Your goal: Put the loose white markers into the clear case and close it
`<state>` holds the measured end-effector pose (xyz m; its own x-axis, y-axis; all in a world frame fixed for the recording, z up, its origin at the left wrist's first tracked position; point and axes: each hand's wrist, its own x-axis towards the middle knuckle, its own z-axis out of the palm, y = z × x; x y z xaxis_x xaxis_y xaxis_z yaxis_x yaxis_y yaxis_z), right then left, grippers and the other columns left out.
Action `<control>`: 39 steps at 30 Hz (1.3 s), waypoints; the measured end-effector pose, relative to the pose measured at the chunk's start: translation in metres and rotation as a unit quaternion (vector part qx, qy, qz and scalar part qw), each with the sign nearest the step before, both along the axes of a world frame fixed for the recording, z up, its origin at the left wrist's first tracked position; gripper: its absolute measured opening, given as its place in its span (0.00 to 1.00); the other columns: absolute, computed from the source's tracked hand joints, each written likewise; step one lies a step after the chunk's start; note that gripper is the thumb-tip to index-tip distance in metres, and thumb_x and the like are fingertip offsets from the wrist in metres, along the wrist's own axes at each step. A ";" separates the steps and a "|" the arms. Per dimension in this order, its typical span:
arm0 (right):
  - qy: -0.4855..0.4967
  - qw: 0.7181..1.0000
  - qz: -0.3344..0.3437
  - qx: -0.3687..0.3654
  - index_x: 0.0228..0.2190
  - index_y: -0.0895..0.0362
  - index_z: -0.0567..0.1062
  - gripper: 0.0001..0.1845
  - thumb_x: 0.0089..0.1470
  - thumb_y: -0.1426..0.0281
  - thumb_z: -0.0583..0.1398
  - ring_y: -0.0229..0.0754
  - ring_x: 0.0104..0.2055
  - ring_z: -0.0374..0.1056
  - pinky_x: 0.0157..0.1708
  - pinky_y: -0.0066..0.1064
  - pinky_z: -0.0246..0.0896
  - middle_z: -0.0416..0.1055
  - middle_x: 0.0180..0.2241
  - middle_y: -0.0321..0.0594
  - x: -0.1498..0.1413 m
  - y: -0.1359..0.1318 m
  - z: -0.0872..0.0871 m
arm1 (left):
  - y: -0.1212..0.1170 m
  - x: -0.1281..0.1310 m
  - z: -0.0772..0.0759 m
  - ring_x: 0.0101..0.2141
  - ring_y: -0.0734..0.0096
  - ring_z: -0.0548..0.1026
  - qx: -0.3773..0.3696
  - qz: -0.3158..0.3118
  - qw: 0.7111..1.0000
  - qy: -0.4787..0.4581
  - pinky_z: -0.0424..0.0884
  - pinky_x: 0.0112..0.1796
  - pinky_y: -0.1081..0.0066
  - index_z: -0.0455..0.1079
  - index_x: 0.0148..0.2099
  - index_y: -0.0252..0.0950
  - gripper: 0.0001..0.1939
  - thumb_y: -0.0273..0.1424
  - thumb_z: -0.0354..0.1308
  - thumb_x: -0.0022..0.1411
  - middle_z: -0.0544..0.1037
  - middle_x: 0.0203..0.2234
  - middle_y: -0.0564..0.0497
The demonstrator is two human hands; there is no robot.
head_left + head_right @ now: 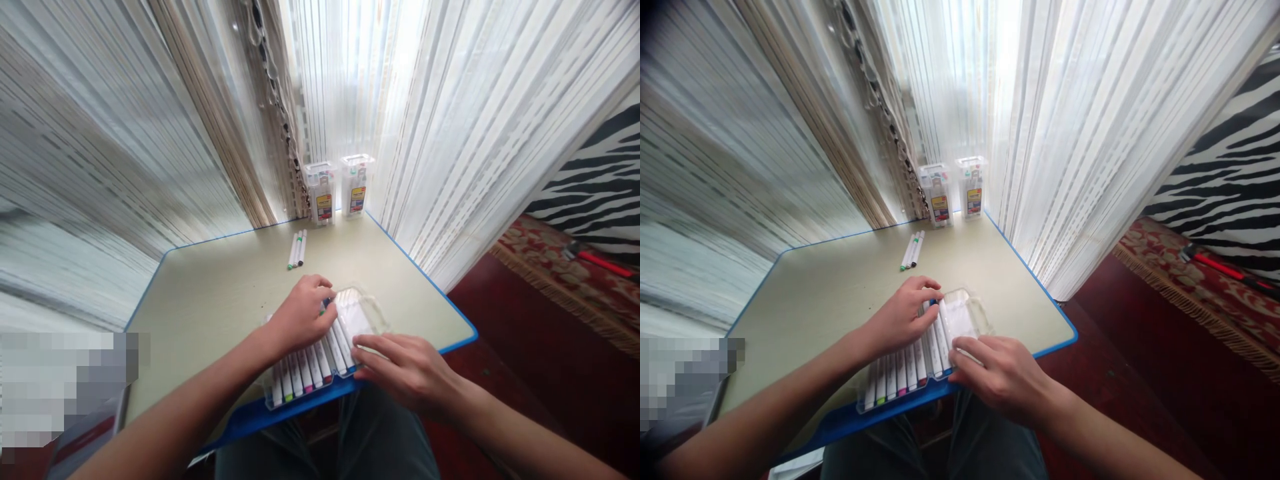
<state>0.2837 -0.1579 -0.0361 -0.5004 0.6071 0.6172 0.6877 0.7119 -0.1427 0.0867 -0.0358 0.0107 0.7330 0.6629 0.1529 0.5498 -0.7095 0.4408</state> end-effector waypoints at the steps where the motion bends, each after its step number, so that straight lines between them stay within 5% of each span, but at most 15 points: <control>1: 0.002 1.000 0.001 0.000 0.43 0.59 0.77 0.09 0.64 0.69 0.60 0.41 0.35 0.78 0.34 0.28 0.72 0.79 0.41 0.48 0.000 0.000 0.000 | -0.001 0.000 0.000 0.50 0.57 0.73 0.008 0.000 1.000 0.008 0.69 0.54 0.58 0.79 0.44 0.34 0.14 0.29 0.53 0.64 0.77 0.47 0.40; 5: 0.001 1.000 0.000 0.000 0.44 0.61 0.76 0.10 0.64 0.70 0.60 0.44 0.35 0.78 0.33 0.32 0.74 0.79 0.41 0.49 -0.002 -0.002 0.002 | -0.002 0.000 0.010 0.53 0.52 0.72 0.036 0.002 0.998 0.043 0.67 0.56 0.53 0.79 0.45 0.32 0.16 0.34 0.53 0.66 0.76 0.50 0.37; 12: 0.024 0.999 -0.014 0.030 0.45 0.61 0.77 0.11 0.61 0.72 0.62 0.45 0.37 0.79 0.35 0.32 0.76 0.81 0.39 0.49 0.009 -0.005 0.027 | 0.012 -0.017 0.066 0.49 0.56 0.73 0.071 0.035 0.997 -0.024 0.68 0.54 0.56 0.76 0.50 0.32 0.18 0.37 0.51 0.67 0.76 0.47 0.40; 15: 0.029 0.999 -0.026 0.035 0.47 0.57 0.78 0.13 0.59 0.74 0.62 0.44 0.35 0.79 0.34 0.31 0.76 0.81 0.38 0.45 0.018 -0.003 0.038 | 0.018 -0.030 0.074 0.47 0.58 0.75 0.068 0.084 0.993 -0.038 0.69 0.52 0.58 0.77 0.48 0.33 0.17 0.37 0.52 0.67 0.77 0.45 0.42; 21: 0.023 0.998 -0.056 0.015 0.45 0.53 0.78 0.11 0.61 0.67 0.61 0.39 0.21 0.71 0.22 0.30 0.68 0.79 0.34 0.41 0.026 0.019 0.055 | 0.026 -0.050 0.049 0.45 0.58 0.77 0.023 0.154 0.988 0.011 0.70 0.49 0.63 0.78 0.46 0.34 0.17 0.36 0.51 0.65 0.79 0.44 0.42; 23: 0.021 0.998 -0.056 0.011 0.42 0.53 0.80 0.10 0.61 0.65 0.61 0.36 0.18 0.67 0.20 0.29 0.64 0.75 0.25 0.37 0.022 0.038 0.066 | 0.032 -0.055 0.039 0.44 0.58 0.77 0.008 0.182 0.983 0.024 0.71 0.47 0.64 0.78 0.46 0.34 0.17 0.37 0.52 0.65 0.80 0.45 0.42; 30: 0.091 0.976 -0.116 -0.157 0.35 0.58 0.83 0.20 0.57 0.54 0.61 0.37 0.16 0.64 0.18 0.28 0.57 0.70 0.15 0.35 0.002 0.156 0.101 | 0.064 -0.055 0.015 0.53 0.50 0.73 -0.008 0.255 0.964 0.075 0.69 0.51 0.59 0.69 0.58 0.29 0.24 0.38 0.50 0.66 0.74 0.53 0.32; 34: 0.194 0.954 -0.109 -0.203 0.33 0.64 0.82 0.21 0.54 0.56 0.62 0.36 0.18 0.66 0.19 0.28 0.60 0.78 0.25 0.46 -0.011 0.216 0.089 | 0.075 -0.045 0.004 0.54 0.48 0.72 0.013 0.242 0.966 0.095 0.68 0.51 0.56 0.66 0.62 0.33 0.25 0.38 0.47 0.68 0.72 0.54 0.33; 39: 0.204 0.949 -0.127 -0.202 0.36 0.66 0.81 0.24 0.57 0.57 0.57 0.37 0.19 0.69 0.19 0.28 0.61 0.80 0.31 0.52 -0.013 0.240 0.048 | 0.081 -0.033 -0.011 0.53 0.45 0.70 0.040 0.215 0.969 0.113 0.66 0.52 0.50 0.66 0.63 0.39 0.25 0.40 0.46 0.69 0.74 0.52 0.36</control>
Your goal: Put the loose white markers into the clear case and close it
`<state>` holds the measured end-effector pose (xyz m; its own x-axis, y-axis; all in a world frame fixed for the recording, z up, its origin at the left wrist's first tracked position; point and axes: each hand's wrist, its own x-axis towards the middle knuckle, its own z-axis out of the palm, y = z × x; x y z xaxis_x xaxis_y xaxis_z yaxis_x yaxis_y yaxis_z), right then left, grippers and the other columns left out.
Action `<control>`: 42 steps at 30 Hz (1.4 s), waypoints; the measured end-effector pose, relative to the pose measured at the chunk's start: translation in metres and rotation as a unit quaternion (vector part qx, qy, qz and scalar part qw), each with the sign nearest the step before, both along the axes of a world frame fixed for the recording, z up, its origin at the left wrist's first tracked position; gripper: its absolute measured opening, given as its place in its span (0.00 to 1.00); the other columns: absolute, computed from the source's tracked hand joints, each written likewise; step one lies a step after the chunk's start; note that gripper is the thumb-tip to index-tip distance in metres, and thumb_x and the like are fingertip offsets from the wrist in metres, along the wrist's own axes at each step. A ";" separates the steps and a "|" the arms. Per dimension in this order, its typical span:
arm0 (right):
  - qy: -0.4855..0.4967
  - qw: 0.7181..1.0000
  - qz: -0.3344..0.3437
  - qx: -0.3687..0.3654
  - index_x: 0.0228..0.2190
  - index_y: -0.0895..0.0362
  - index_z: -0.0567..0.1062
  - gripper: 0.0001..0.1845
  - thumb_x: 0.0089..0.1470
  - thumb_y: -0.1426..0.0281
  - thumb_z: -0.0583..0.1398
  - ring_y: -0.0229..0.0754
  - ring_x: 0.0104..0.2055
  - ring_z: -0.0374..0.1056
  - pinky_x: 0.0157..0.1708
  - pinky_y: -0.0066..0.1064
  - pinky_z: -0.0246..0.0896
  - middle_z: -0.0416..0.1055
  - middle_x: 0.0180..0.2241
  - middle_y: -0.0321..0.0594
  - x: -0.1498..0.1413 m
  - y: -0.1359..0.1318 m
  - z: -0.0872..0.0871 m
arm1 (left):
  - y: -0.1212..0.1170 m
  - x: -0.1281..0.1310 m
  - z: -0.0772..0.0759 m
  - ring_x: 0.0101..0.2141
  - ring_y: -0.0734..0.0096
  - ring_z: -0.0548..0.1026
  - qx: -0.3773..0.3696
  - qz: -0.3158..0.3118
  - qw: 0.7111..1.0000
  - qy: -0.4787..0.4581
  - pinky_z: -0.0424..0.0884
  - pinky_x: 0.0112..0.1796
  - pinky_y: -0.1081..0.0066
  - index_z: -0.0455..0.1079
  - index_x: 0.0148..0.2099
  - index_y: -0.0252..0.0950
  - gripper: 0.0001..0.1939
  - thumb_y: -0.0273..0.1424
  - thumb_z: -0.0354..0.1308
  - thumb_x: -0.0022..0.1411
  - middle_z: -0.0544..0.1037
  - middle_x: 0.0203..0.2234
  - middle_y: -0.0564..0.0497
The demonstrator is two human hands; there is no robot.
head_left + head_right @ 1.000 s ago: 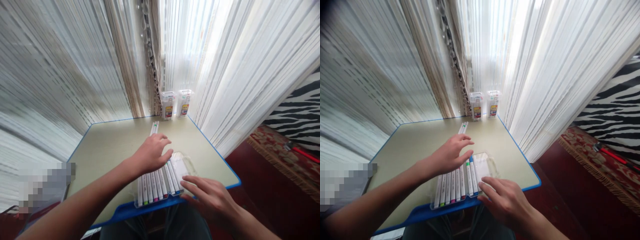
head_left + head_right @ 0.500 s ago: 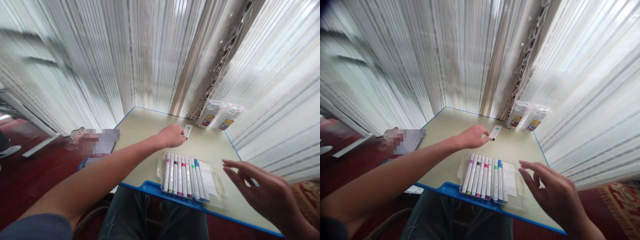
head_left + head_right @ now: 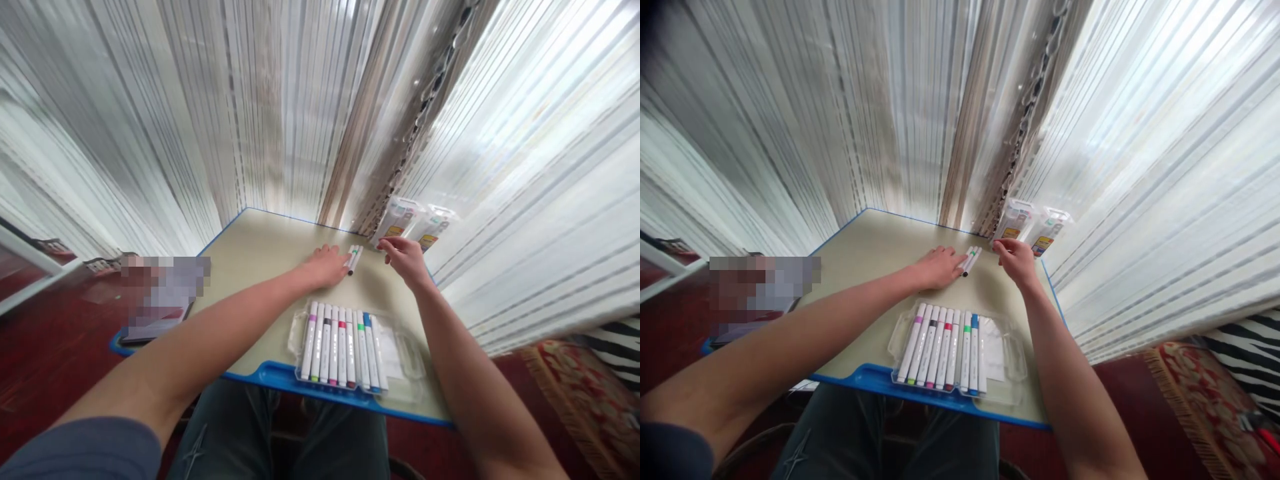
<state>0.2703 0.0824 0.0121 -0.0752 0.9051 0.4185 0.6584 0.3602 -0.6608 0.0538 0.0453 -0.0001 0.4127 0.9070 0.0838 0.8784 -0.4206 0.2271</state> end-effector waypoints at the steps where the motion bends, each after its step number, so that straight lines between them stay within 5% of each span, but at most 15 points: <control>1: -0.001 1.000 -0.006 0.001 0.36 0.66 0.81 0.23 0.57 0.58 0.57 0.37 0.19 0.69 0.19 0.28 0.62 0.81 0.33 0.52 0.003 0.000 -0.008 | 0.001 0.002 -0.002 0.54 0.44 0.69 0.004 -0.003 1.000 0.006 0.65 0.53 0.49 0.66 0.63 0.40 0.24 0.41 0.46 0.69 0.73 0.52 0.36; 5: -0.022 0.999 -0.030 0.014 0.35 0.62 0.82 0.19 0.56 0.60 0.58 0.39 0.20 0.71 0.23 0.30 0.65 0.81 0.34 0.50 0.014 -0.005 -0.026 | 0.008 0.011 -0.007 0.54 0.43 0.68 0.021 -0.004 0.999 0.025 0.64 0.53 0.48 0.70 0.59 0.37 0.24 0.41 0.44 0.70 0.73 0.53 0.36; 12: -0.109 0.992 0.004 0.062 0.33 0.57 0.82 0.09 0.54 0.69 0.60 0.44 0.29 0.75 0.35 0.32 0.65 0.82 0.32 0.42 0.009 -0.008 -0.031 | 0.021 0.011 -0.004 0.48 0.54 0.74 0.039 0.004 0.999 0.026 0.68 0.49 0.60 0.76 0.45 0.33 0.18 0.31 0.45 0.69 0.78 0.44 0.39; 21: -0.133 0.987 0.018 0.090 0.32 0.57 0.81 0.09 0.55 0.71 0.59 0.43 0.27 0.74 0.33 0.31 0.64 0.81 0.31 0.43 0.009 -0.012 -0.028 | 0.014 -0.016 -0.004 0.41 0.57 0.78 0.035 0.066 0.997 -0.031 0.72 0.43 0.64 0.71 0.55 0.35 0.21 0.21 0.50 0.61 0.81 0.40 0.41; 28: -0.089 0.993 0.027 0.078 0.31 0.58 0.81 0.10 0.57 0.67 0.59 0.42 0.23 0.73 0.29 0.32 0.65 0.81 0.29 0.43 0.000 -0.020 -0.022 | 0.002 -0.033 -0.006 0.45 0.59 0.76 0.025 0.052 0.995 -0.078 0.70 0.50 0.63 0.74 0.53 0.30 0.19 0.21 0.49 0.63 0.79 0.44 0.39; 33: -0.038 0.997 0.057 0.041 0.37 0.60 0.80 0.18 0.61 0.58 0.58 0.39 0.22 0.73 0.21 0.29 0.65 0.80 0.32 0.45 -0.004 -0.031 -0.002 | -0.015 -0.034 0.015 0.45 0.62 0.75 0.042 0.003 0.990 -0.138 0.69 0.51 0.63 0.74 0.55 0.34 0.19 0.25 0.49 0.66 0.77 0.43 0.44; 37: 0.088 0.985 0.147 -0.015 0.43 0.61 0.78 0.25 0.61 0.51 0.58 0.36 0.22 0.70 0.17 0.26 0.63 0.79 0.32 0.45 -0.015 -0.046 0.010 | -0.032 -0.033 0.029 0.38 0.64 0.76 0.063 -0.077 0.963 -0.249 0.72 0.46 0.62 0.76 0.53 0.34 0.17 0.25 0.52 0.66 0.77 0.37 0.46; 42: 0.101 0.980 0.168 -0.021 0.38 0.60 0.78 0.23 0.61 0.52 0.58 0.34 0.21 0.69 0.19 0.25 0.64 0.77 0.28 0.41 -0.033 -0.059 -0.001 | -0.047 -0.033 0.017 0.38 0.68 0.76 0.078 -0.070 0.942 -0.319 0.73 0.43 0.67 0.76 0.53 0.33 0.16 0.26 0.55 0.65 0.78 0.40 0.45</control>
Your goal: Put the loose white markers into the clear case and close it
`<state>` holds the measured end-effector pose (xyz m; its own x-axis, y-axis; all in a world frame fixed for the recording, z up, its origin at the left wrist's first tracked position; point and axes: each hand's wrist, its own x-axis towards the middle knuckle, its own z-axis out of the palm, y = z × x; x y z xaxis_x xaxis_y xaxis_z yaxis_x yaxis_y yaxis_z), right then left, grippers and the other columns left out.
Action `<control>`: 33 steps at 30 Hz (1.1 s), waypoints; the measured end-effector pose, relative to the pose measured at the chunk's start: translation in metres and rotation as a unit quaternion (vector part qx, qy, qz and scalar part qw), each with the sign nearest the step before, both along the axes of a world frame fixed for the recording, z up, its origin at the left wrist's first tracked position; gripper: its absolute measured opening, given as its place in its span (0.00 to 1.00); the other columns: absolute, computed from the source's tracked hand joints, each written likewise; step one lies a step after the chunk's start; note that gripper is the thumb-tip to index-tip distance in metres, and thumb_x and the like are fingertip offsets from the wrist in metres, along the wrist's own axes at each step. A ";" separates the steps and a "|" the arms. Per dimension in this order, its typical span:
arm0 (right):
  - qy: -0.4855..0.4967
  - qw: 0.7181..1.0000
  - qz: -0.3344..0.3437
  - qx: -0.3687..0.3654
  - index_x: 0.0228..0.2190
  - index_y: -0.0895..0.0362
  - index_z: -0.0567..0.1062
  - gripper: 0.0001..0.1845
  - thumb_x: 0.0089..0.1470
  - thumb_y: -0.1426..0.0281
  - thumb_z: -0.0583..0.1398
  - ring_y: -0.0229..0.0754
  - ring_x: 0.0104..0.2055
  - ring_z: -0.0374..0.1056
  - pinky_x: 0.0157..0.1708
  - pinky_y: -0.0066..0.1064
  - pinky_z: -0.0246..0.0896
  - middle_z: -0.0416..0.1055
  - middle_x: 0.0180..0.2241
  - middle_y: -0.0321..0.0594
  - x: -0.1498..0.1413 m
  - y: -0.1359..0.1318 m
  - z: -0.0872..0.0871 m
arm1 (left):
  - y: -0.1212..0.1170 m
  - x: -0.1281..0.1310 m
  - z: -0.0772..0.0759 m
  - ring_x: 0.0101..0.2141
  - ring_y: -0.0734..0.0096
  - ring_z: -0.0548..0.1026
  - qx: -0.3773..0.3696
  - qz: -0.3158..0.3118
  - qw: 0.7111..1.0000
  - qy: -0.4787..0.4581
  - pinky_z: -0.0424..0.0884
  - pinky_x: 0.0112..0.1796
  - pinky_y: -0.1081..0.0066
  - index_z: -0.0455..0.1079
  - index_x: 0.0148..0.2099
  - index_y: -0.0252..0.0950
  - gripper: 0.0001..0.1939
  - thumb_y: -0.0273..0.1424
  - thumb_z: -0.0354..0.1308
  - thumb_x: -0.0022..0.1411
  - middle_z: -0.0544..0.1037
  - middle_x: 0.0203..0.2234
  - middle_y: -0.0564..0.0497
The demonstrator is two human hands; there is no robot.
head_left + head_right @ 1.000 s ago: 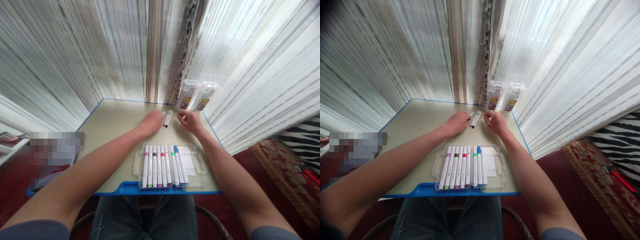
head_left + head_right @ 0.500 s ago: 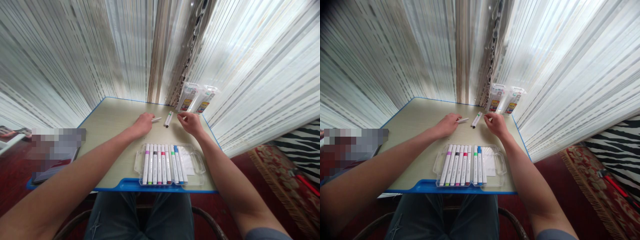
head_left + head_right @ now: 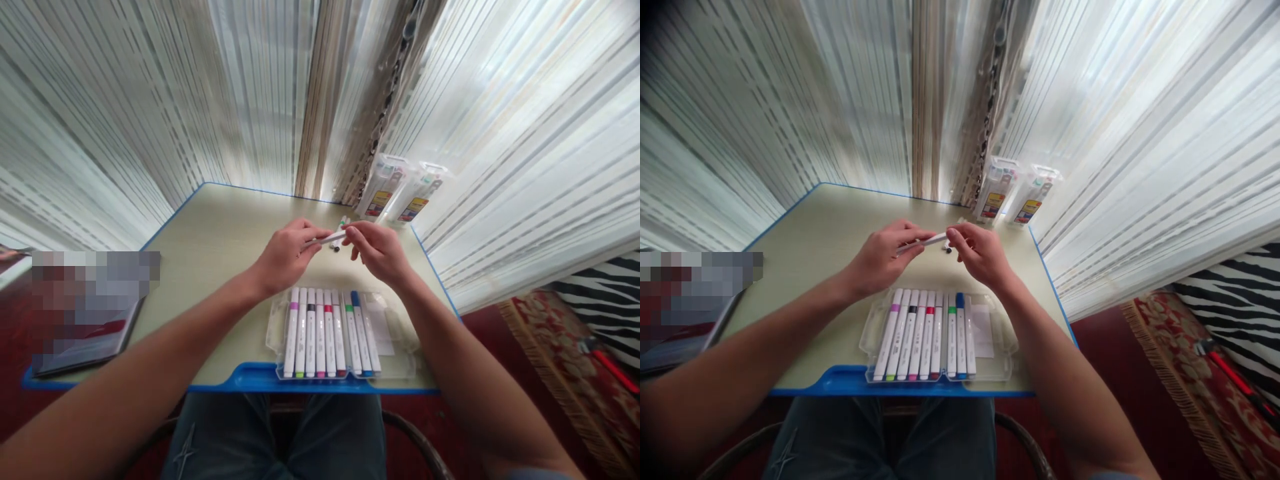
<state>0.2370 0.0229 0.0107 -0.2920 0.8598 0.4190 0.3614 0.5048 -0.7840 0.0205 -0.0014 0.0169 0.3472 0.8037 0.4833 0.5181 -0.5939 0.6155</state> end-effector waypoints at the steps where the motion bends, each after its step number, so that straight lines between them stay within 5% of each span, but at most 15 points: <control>1: 0.004 1.000 0.014 -0.011 0.36 0.60 0.78 0.23 0.61 0.52 0.59 0.33 0.21 0.69 0.19 0.25 0.63 0.76 0.27 0.40 -0.003 -0.001 -0.002 | -0.002 -0.001 -0.004 0.38 0.68 0.76 -0.006 0.006 1.000 -0.012 0.73 0.43 0.67 0.77 0.53 0.33 0.16 0.26 0.56 0.65 0.78 0.40 0.45; 10: 0.091 0.987 0.070 -0.108 0.30 0.60 0.78 0.21 0.53 0.52 0.66 0.32 0.18 0.66 0.15 0.24 0.59 0.76 0.24 0.38 -0.010 -0.008 -0.002 | -0.012 0.000 -0.017 0.41 0.64 0.77 0.003 0.013 1.000 -0.022 0.73 0.46 0.65 0.79 0.51 0.38 0.14 0.29 0.59 0.64 0.79 0.41 0.47; 23: 0.177 0.977 0.068 -0.096 0.31 0.57 0.80 0.11 0.50 0.63 0.71 0.33 0.20 0.67 0.19 0.26 0.61 0.73 0.22 0.34 -0.002 0.002 -0.004 | -0.008 -0.002 -0.020 0.30 0.69 0.76 -0.076 0.056 0.993 -0.072 0.72 0.35 0.71 0.80 0.48 0.34 0.17 0.38 0.57 0.65 0.82 0.32 0.48; 33: 0.167 0.980 0.048 -0.096 0.36 0.55 0.78 0.16 0.47 0.60 0.72 0.34 0.22 0.66 0.21 0.28 0.64 0.70 0.24 0.32 0.004 0.007 -0.008 | -0.005 -0.003 -0.022 0.28 0.70 0.75 -0.110 0.062 0.987 -0.099 0.70 0.30 0.74 0.79 0.47 0.35 0.17 0.39 0.58 0.63 0.81 0.29 0.49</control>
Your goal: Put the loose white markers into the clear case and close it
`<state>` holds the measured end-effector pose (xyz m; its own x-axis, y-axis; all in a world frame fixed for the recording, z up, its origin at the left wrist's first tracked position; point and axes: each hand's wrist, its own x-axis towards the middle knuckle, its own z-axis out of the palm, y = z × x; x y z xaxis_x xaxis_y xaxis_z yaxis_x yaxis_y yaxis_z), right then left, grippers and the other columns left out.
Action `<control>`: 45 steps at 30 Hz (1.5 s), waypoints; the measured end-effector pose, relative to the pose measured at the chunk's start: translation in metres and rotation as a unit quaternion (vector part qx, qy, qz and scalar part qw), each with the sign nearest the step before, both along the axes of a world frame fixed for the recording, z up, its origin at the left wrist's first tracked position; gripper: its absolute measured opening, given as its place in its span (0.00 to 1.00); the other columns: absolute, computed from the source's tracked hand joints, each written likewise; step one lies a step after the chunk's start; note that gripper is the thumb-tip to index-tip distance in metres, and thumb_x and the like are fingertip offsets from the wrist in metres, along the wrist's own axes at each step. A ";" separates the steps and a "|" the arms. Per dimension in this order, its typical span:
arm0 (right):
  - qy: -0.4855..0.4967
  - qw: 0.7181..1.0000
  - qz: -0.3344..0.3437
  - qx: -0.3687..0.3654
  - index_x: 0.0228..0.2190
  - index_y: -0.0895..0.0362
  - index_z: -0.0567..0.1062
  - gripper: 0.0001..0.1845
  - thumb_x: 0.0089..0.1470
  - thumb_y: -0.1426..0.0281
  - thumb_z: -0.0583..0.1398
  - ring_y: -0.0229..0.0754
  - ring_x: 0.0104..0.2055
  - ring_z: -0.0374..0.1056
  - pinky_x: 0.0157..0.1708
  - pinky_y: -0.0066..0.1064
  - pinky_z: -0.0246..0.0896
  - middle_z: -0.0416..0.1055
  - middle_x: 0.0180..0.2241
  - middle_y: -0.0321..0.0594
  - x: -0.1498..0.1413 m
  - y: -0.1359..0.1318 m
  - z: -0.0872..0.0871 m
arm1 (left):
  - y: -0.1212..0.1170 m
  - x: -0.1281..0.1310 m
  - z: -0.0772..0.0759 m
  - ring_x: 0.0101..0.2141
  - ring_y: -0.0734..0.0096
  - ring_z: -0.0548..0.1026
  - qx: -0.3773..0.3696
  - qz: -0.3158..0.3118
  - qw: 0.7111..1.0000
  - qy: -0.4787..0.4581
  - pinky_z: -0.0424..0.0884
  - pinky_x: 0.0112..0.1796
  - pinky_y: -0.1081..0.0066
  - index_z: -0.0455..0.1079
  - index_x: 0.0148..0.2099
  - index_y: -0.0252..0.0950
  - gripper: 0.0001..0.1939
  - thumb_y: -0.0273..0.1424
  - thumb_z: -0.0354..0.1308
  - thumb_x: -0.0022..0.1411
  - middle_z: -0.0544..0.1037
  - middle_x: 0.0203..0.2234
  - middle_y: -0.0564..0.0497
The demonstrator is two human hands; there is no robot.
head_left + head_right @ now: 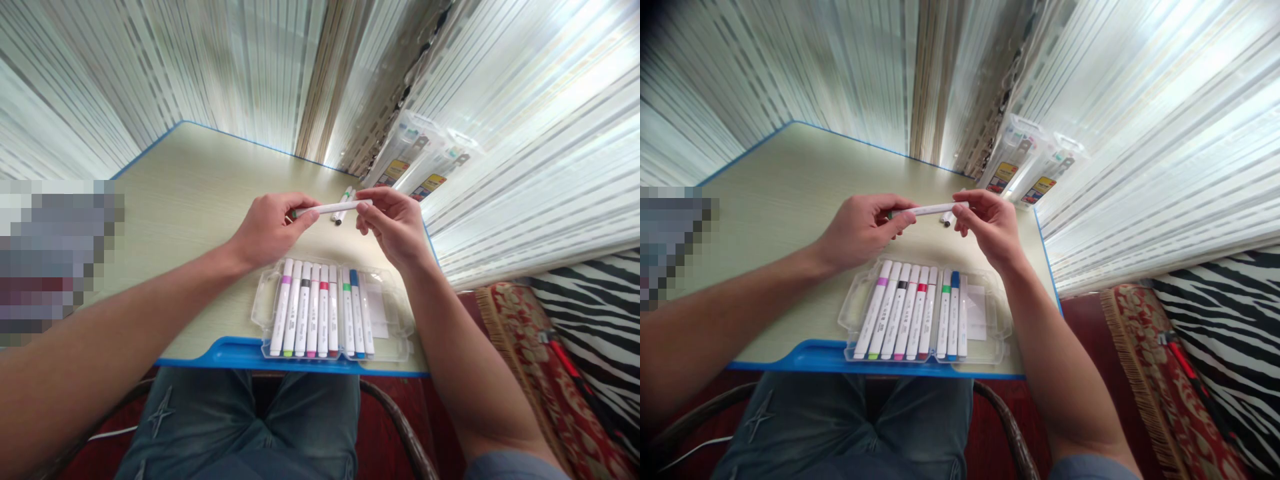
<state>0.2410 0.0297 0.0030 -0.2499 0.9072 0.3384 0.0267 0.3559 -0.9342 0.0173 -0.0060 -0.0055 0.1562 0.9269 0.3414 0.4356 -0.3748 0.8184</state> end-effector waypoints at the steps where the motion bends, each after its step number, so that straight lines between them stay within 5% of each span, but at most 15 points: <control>1: 0.003 1.000 0.004 0.001 0.36 0.55 0.78 0.16 0.48 0.60 0.72 0.34 0.22 0.66 0.21 0.28 0.63 0.71 0.24 0.32 0.000 0.000 0.000 | 0.000 0.000 0.000 0.27 0.71 0.74 0.000 -0.001 1.000 -0.003 0.70 0.30 0.74 0.79 0.47 0.35 0.16 0.38 0.58 0.63 0.81 0.29 0.48; 8: 0.018 1.000 -0.002 -0.014 0.40 0.53 0.76 0.19 0.48 0.60 0.71 0.34 0.23 0.66 0.21 0.28 0.63 0.75 0.30 0.34 -0.002 0.001 0.002 | -0.002 0.000 0.004 0.27 0.71 0.74 -0.007 -0.047 0.997 -0.055 0.70 0.29 0.73 0.80 0.45 0.33 0.15 0.37 0.60 0.61 0.82 0.31 0.47; 20: 0.013 0.998 0.031 -0.052 0.45 0.53 0.77 0.24 0.46 0.62 0.73 0.35 0.22 0.71 0.18 0.27 0.65 0.80 0.36 0.39 -0.010 -0.012 0.012 | -0.007 -0.001 0.012 0.21 0.76 0.69 -0.220 -0.178 0.951 -0.129 0.61 0.20 0.74 0.79 0.35 0.33 0.12 0.37 0.61 0.61 0.80 0.26 0.48; 28: -0.050 0.990 0.102 -0.081 0.48 0.58 0.77 0.30 0.46 0.58 0.72 0.37 0.25 0.74 0.20 0.26 0.68 0.77 0.29 0.37 -0.010 -0.016 0.014 | -0.007 0.005 0.015 0.31 0.70 0.81 -0.199 -0.099 0.939 -0.262 0.77 0.31 0.70 0.73 0.40 0.35 0.08 0.35 0.61 0.64 0.82 0.35 0.47; 32: -0.085 0.985 0.133 -0.065 0.44 0.61 0.79 0.24 0.48 0.60 0.71 0.36 0.24 0.72 0.22 0.26 0.67 0.76 0.24 0.36 -0.011 -0.018 0.014 | -0.007 0.007 0.014 0.34 0.70 0.81 -0.182 -0.100 0.929 -0.306 0.79 0.39 0.68 0.75 0.40 0.36 0.05 0.30 0.64 0.60 0.82 0.34 0.50; 45: 0.035 0.994 0.071 -0.074 0.31 0.61 0.81 0.14 0.49 0.62 0.71 0.34 0.20 0.68 0.21 0.27 0.65 0.72 0.20 0.36 -0.008 -0.009 0.012 | -0.012 0.006 0.016 0.26 0.73 0.77 -0.204 -0.047 0.904 -0.373 0.77 0.29 0.72 0.74 0.43 0.34 0.12 0.34 0.65 0.59 0.79 0.27 0.53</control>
